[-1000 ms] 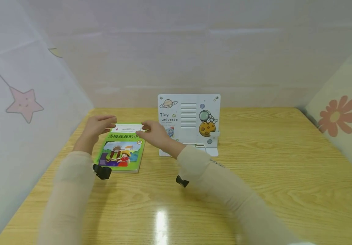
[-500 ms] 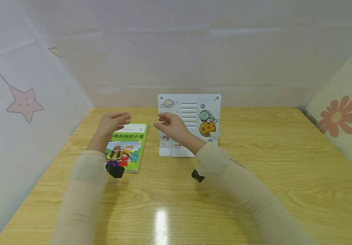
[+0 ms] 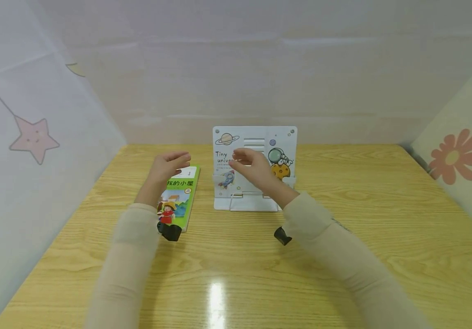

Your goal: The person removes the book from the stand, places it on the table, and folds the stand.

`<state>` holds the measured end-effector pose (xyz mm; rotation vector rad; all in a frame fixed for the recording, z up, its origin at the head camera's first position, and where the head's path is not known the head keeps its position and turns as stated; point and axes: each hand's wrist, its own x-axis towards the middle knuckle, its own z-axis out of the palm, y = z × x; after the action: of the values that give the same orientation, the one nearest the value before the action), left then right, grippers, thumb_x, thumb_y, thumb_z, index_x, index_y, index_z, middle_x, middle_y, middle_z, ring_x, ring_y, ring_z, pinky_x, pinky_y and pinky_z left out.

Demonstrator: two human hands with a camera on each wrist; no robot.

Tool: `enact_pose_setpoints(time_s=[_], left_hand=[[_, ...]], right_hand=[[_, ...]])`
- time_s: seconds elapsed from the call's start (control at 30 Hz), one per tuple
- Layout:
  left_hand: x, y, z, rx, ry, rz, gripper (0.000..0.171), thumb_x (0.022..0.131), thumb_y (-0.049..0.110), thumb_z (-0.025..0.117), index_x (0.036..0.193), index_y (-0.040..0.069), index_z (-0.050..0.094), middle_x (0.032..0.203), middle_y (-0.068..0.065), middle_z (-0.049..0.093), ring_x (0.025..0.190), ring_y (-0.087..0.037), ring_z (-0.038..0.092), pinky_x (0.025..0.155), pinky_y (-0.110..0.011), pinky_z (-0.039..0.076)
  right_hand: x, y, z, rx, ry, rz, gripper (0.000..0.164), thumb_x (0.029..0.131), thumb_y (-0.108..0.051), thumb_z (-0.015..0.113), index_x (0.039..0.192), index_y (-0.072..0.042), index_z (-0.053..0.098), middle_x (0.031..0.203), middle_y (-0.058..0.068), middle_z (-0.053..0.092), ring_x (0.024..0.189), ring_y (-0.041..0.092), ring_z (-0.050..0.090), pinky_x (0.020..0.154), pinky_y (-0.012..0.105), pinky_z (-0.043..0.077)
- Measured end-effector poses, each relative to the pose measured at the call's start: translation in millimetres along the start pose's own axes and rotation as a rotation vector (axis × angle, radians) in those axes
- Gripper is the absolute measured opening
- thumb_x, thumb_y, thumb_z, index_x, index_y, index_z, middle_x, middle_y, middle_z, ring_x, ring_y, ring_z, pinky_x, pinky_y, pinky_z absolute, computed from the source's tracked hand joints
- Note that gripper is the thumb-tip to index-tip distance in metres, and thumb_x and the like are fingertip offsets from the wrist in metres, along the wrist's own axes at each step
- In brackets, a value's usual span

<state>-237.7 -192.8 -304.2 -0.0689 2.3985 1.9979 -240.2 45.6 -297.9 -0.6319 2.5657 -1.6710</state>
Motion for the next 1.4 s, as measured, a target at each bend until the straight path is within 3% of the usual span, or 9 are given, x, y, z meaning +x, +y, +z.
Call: enact_pose_setpoints(time_s=[0.53,0.87,1.2,1.4], left_hand=[[7.8,-12.9,26.2,-0.096,0.052,0.017,0.04,0.084,0.023,0.057,0.119,0.004,0.051,0.116,-0.011,0.052,0.101,-0.022,0.051,0.088,-0.038,0.037],[9.5,-20.7,38.4,-0.144,0.094,0.003,0.039,0.082,0.022,0.059,0.116,0.003,0.053,0.113,-0.011,0.053,0.097,-0.019,0.053,0.089,-0.039,0.037],[7.2,-27.9,49.8,-0.113,0.066,0.039,0.037,0.084,0.016,0.057,0.116,0.0,0.051,0.112,-0.014,0.054,0.098,-0.023,0.052,0.089,-0.04,0.037],[6.3,-30.9,55.2,-0.089,0.059,0.026,0.038,0.084,0.016,0.056,0.117,-0.002,0.049,0.113,-0.014,0.052,0.099,-0.025,0.051,0.089,-0.04,0.037]], right_hand=[[-14.9,25.5,-30.6,0.036,0.124,-0.028,0.036,0.084,-0.014,0.057,0.115,0.003,0.05,0.107,0.015,0.056,0.098,0.023,0.05,0.084,0.031,0.042],[-28.1,44.9,-50.3,0.068,0.148,-0.051,0.038,0.085,-0.016,0.056,0.115,0.006,0.048,0.108,0.016,0.053,0.1,0.023,0.049,0.084,0.031,0.041],[-38.5,65.0,-69.9,0.064,0.246,0.016,0.039,0.084,-0.019,0.057,0.114,0.005,0.05,0.108,0.017,0.055,0.096,0.019,0.051,0.082,0.025,0.042],[-43.4,74.1,-78.0,0.048,0.297,0.08,0.04,0.085,-0.022,0.056,0.115,0.003,0.05,0.11,0.016,0.054,0.096,0.016,0.05,0.083,0.025,0.042]])
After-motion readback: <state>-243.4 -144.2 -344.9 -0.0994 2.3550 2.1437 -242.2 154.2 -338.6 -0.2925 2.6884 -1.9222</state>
